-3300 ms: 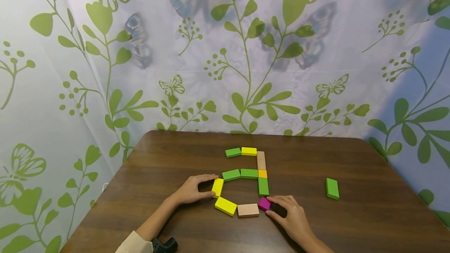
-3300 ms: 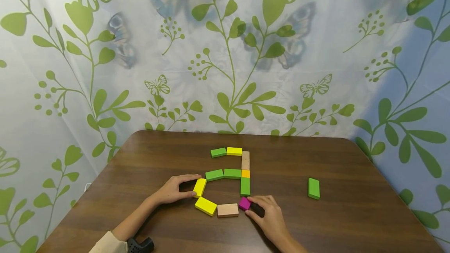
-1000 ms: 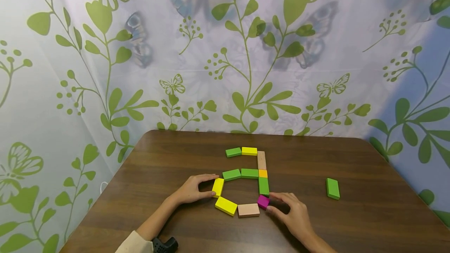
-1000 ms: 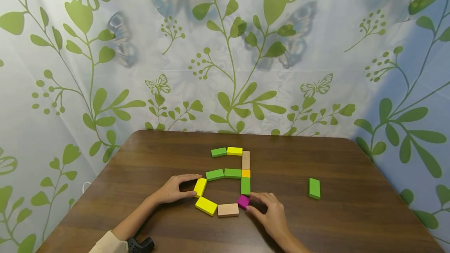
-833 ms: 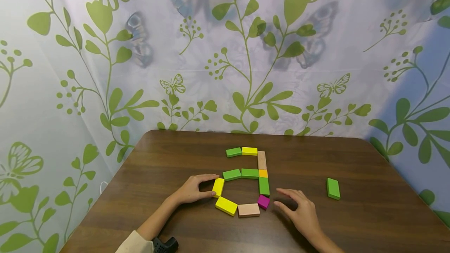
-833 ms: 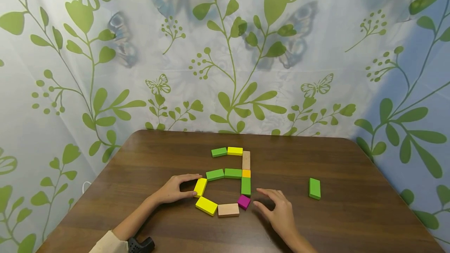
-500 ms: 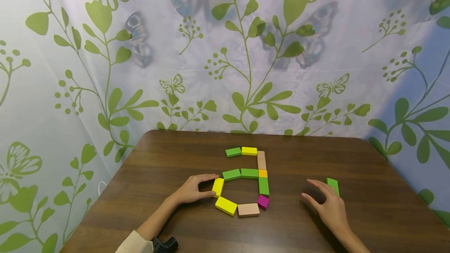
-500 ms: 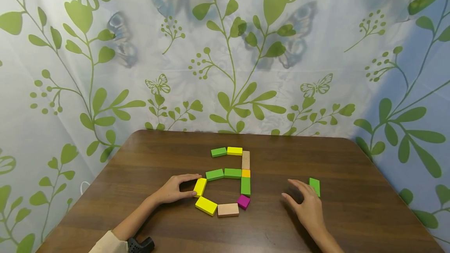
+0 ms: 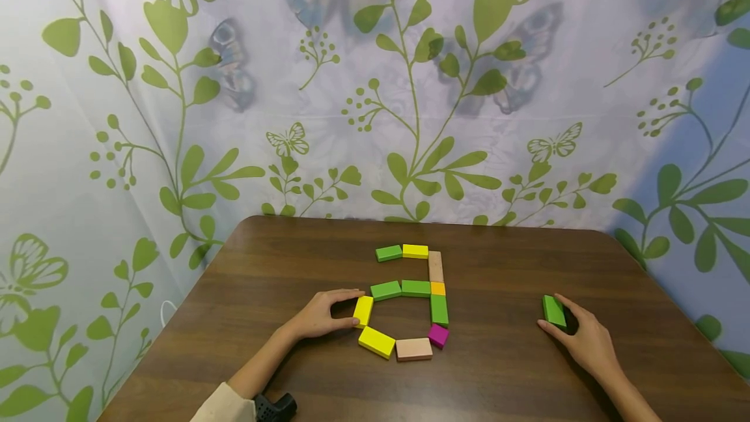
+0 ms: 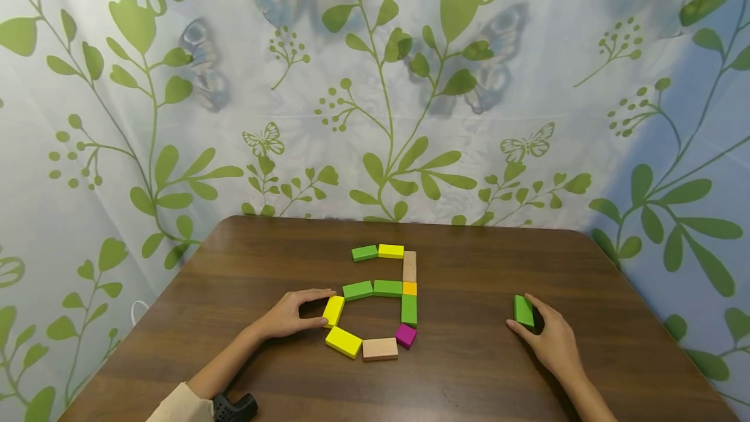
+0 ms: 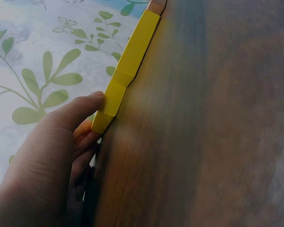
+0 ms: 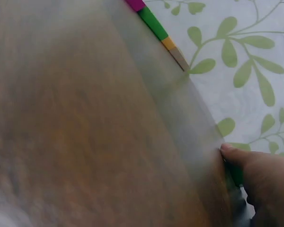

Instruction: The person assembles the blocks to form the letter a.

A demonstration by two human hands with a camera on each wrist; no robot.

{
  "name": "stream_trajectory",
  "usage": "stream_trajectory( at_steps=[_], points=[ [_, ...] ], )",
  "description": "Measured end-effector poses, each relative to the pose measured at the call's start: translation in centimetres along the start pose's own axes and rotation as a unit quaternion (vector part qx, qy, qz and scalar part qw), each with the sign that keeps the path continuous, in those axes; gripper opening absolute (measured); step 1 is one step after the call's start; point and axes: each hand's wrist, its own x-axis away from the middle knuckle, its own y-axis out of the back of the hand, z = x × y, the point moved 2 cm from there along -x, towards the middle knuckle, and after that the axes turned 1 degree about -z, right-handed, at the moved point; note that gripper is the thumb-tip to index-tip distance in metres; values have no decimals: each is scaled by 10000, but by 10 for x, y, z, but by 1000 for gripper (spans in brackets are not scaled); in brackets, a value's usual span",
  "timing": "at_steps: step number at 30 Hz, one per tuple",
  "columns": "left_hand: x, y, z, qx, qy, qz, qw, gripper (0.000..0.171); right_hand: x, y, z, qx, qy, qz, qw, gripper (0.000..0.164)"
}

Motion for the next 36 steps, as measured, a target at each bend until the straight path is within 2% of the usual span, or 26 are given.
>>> stream_trajectory(
  at_steps=[4,7,13,18,22,31,36],
  points=[
    [0,0,-1,-8,20,16,10000,59,0,-1,3,-131,-58,105,9998,72],
    [0,0,-2,7,30,25,10000,59,2,-3,12,-486,82,325,9983,72],
    [0,0,-2,7,-8,22,10000,59,17,-21,49,-1237,972,906,9834,69],
    [-1,1,-2,20,-28,25,10000,58,30,-34,83,-1256,1849,1343,9654,69],
    [-2,1,-2,-6,-17,38,10000,59,37,-39,97,-1228,2364,1498,9521,70],
    [-1,0,0,-21,38,46,10000,59,39,-40,101,-1149,2305,1865,9481,69],
    [-1,0,1,-19,19,40,10000,59,38,-39,97,-1211,2120,1873,9515,66]
  ],
)
